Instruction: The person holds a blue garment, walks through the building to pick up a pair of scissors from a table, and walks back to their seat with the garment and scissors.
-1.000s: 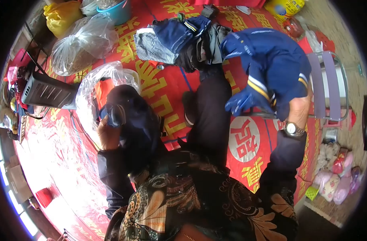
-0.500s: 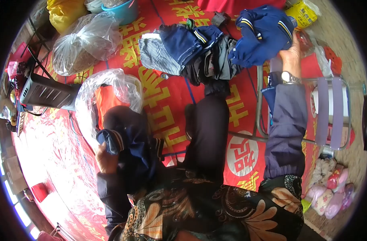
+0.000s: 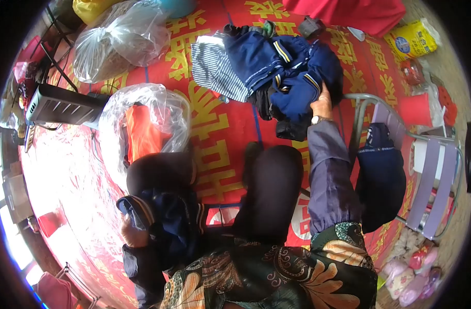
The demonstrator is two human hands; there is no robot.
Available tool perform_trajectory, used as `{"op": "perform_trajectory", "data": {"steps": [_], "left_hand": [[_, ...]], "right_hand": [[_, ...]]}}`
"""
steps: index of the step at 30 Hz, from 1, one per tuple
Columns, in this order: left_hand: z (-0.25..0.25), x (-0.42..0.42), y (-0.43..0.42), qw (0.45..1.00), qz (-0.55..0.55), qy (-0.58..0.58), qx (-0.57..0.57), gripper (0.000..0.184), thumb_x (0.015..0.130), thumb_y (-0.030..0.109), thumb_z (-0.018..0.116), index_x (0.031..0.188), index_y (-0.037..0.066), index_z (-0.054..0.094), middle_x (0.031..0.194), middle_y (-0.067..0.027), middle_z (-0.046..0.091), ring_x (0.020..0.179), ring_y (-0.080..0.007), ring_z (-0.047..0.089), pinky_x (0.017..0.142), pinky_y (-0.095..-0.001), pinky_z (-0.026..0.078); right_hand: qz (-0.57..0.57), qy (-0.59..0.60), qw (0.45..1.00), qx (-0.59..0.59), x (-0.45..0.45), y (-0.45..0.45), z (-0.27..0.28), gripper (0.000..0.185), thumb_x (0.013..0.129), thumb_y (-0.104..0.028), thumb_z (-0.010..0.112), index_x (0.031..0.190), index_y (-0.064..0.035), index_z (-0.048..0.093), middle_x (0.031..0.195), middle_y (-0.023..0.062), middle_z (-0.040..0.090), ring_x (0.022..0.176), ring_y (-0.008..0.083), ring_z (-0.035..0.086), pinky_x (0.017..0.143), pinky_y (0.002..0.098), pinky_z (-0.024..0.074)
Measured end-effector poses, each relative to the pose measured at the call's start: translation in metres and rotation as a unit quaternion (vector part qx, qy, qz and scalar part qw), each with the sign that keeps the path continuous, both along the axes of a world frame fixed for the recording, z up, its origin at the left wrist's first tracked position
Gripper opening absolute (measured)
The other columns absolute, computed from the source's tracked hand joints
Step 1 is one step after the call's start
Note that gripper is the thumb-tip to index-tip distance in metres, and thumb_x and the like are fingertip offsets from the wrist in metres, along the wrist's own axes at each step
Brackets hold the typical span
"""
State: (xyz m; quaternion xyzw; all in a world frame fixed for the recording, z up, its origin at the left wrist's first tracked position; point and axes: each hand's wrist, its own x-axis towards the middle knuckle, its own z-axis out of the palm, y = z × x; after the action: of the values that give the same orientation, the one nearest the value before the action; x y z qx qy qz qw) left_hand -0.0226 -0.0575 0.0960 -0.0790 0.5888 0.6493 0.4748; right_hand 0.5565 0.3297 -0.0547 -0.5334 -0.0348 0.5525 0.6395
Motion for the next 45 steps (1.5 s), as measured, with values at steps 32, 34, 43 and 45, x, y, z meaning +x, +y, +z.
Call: {"op": "perform_trajectory", "data": {"steps": [32, 34, 43, 45], "left_hand": [[-0.02, 0.019, 0.031, 0.956, -0.239, -0.026, 0.167, 0.033, 0.083, 0.012, 0.06, 0.114, 0.0, 0.056, 0.105, -0.0173, 0.063, 0.097, -0.032, 0.061, 0.087, -0.041, 0.048], [-0.012, 0.023, 0.036, 0.954, -0.244, -0.021, 0.173, 0.028, 0.082, 0.016, 0.062, 0.106, 0.002, 0.06, 0.093, -0.0173, 0.065, 0.086, -0.0354, 0.063, 0.076, -0.04, 0.051], [-0.023, 0.014, 0.032, 0.915, -0.284, 0.213, 0.194, 0.033, 0.085, 0.013, 0.059, 0.116, 0.0, 0.057, 0.105, -0.0199, 0.062, 0.097, -0.0341, 0.06, 0.087, -0.0439, 0.047], [-0.016, 0.02, 0.033, 0.923, -0.276, 0.187, 0.191, 0.041, 0.086, 0.01, 0.059, 0.123, -0.005, 0.051, 0.118, -0.0193, 0.06, 0.108, -0.0311, 0.059, 0.097, -0.0441, 0.044]], "right_hand": [[0.209, -0.26, 0.943, 0.001, -0.11, -0.288, 0.121, 0.036, 0.092, -0.028, 0.058, 0.114, -0.0002, 0.063, 0.101, 0.005, 0.067, 0.095, 0.0141, 0.062, 0.081, 0.026, 0.0472], [0.181, -0.368, 0.911, 0.037, -0.122, -0.302, 0.103, 0.031, 0.094, -0.023, 0.054, 0.112, 0.0, 0.063, 0.101, 0.0079, 0.067, 0.094, 0.0161, 0.062, 0.08, 0.0266, 0.0471], [0.149, -0.418, 0.895, 0.057, -0.16, -0.365, 0.145, 0.037, 0.093, -0.03, 0.053, 0.113, -0.0001, 0.061, 0.101, 0.0172, 0.066, 0.094, 0.0276, 0.063, 0.083, 0.0327, 0.0465], [0.132, -0.444, 0.883, 0.08, -0.164, -0.381, 0.164, 0.037, 0.093, -0.031, 0.055, 0.112, 0.0, 0.062, 0.103, 0.0174, 0.065, 0.095, 0.028, 0.063, 0.084, 0.0322, 0.0464]]}}
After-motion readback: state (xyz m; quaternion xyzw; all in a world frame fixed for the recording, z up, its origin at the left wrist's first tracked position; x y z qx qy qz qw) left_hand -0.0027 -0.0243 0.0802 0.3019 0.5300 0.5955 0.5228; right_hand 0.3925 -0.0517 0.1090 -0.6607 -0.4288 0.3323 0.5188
